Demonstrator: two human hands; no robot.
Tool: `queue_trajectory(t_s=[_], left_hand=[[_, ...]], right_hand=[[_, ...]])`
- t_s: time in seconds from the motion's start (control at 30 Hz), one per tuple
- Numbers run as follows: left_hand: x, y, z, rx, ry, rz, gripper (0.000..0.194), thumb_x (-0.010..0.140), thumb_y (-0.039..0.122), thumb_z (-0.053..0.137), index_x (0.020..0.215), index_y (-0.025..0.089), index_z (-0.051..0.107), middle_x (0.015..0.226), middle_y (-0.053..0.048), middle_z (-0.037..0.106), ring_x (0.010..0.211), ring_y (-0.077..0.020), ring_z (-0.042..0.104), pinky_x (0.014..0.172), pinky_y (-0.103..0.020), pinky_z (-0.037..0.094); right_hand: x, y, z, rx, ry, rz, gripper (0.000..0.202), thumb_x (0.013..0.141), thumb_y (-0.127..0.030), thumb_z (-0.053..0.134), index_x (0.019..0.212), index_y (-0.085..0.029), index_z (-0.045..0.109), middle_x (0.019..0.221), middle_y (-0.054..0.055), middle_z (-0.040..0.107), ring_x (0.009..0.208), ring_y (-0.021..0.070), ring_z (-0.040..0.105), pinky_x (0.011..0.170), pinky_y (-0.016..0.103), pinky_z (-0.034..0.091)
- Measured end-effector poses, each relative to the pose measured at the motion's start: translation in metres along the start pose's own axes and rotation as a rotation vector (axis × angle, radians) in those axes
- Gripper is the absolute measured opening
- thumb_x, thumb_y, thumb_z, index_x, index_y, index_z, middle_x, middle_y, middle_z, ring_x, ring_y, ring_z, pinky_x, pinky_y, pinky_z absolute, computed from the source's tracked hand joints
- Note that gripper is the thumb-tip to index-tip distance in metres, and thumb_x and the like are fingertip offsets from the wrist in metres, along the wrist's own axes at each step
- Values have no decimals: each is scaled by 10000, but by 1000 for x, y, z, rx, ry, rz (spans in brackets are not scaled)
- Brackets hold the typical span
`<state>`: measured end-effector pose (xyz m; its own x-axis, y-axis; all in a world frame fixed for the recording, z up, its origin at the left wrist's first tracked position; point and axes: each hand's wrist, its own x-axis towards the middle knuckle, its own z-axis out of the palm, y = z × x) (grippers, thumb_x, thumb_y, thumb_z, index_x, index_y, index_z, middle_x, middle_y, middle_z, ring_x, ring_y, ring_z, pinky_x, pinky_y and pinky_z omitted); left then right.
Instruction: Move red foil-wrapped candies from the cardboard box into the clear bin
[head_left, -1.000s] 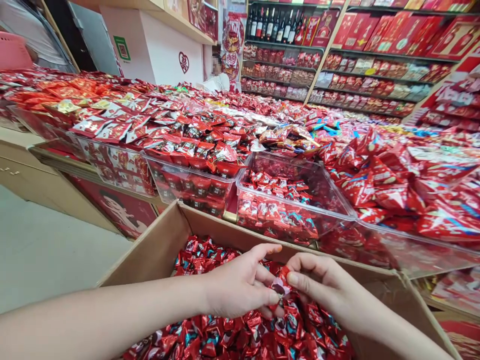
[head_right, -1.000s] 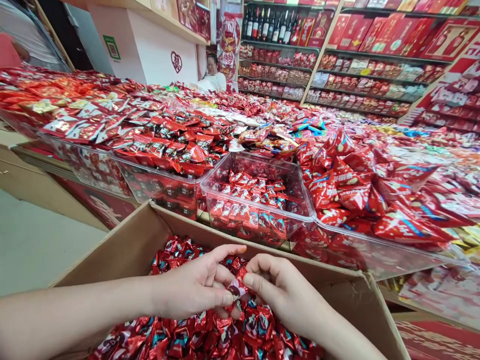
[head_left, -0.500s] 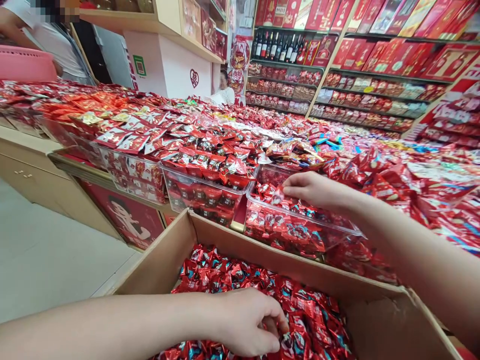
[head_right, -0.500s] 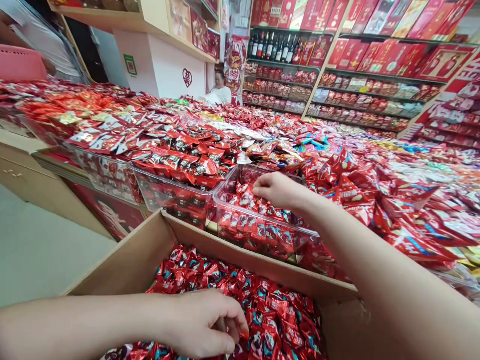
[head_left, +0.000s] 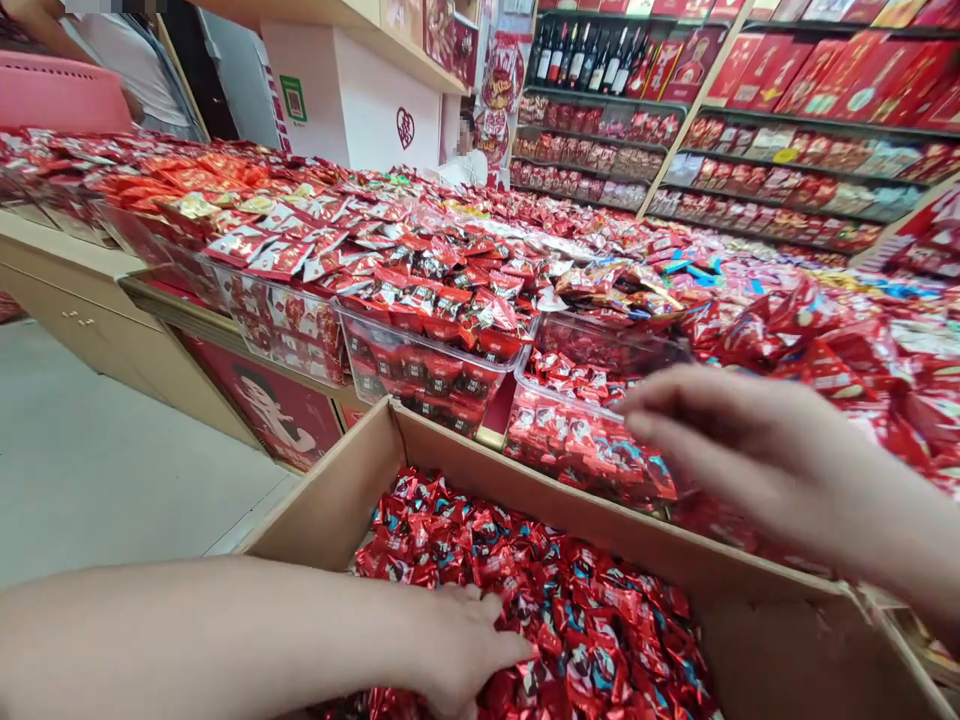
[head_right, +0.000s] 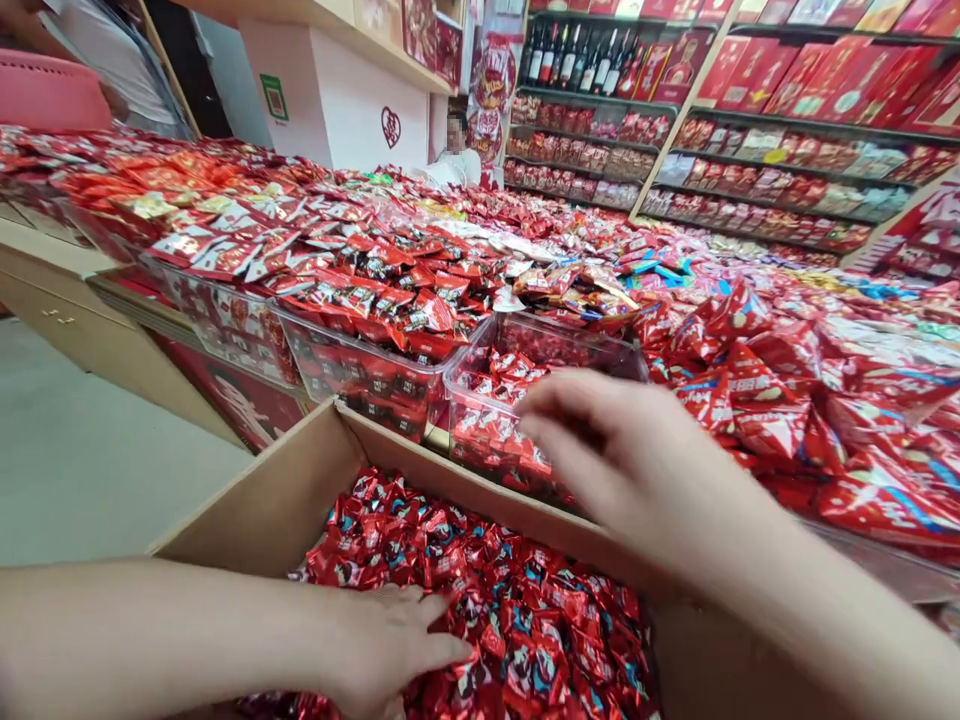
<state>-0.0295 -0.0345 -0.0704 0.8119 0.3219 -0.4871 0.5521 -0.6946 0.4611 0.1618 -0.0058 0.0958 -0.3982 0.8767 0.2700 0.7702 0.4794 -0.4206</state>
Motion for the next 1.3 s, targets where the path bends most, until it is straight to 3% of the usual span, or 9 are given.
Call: queue_trajectory(t_s=[0.07,0.2,0.33,0.4,0.57,0.73,0.9,1.03,1.3], left_hand=[[4,0,10,30,2,-15,842,444,281,668,1221,244,348,1202,-222,364,963,-415,433,677,-488,367],[9,5,14,154,22,32,682,527,300,643,1169,254,415,1065,-184,461,879,-344,474,661,-441,378],[13,10,14,289,45,141,479,575,345,625,1034,247,531,918,-139,530,832,-296,486,655,-389,389],[16,11,15,295,54,175,340,588,339,618,904,217,589,795,-102,562,761,-251,506,625,-331,394],[22,12,8,-22,50,162,185,615,262,595,799,257,610,634,3,570,558,-151,502,483,-232,343],[24,10,-16,-455,171,52,138,584,201,591,720,221,596,628,16,540,612,-133,484,573,-238,358],[25,14,-39,-1094,245,-60,214,640,184,510,852,168,481,728,11,500,622,-93,479,600,-267,417],[17,24,-48,-1696,160,-62,223,674,226,518,871,192,418,828,11,478,692,-101,517,677,-368,438],[15,26,-46,-1776,203,-99,251,632,187,600,799,172,414,712,32,493,587,-61,504,593,-243,409]], right_hand=[[-34,-4,23,84,-244,14,122,790,-266,449,789,-224,564,697,-1,571,600,125,508,514,214,393],[-89,16,101,148,-689,93,154,684,-230,576,835,-200,566,806,26,555,721,163,524,624,240,415],[-118,30,157,147,-776,145,587,474,-313,717,1006,-173,514,1020,88,468,845,227,499,699,283,425],[-123,28,167,134,-753,189,539,478,-261,706,973,-152,520,1004,97,480,835,228,501,700,286,422],[-115,29,165,385,-729,258,189,601,-146,552,789,-152,552,756,21,584,663,143,526,586,209,400],[-93,45,141,622,-657,404,102,613,-145,556,714,-144,543,610,-24,518,548,98,447,480,190,335],[-78,51,114,1051,-353,650,228,669,-209,584,858,-121,491,691,-6,526,617,88,473,582,208,375],[-77,45,107,1129,-207,659,256,684,-254,605,873,-119,497,766,24,549,699,104,503,654,233,393],[-77,37,105,1015,-26,561,186,720,-264,578,842,-149,498,732,6,545,675,105,507,640,236,423]])
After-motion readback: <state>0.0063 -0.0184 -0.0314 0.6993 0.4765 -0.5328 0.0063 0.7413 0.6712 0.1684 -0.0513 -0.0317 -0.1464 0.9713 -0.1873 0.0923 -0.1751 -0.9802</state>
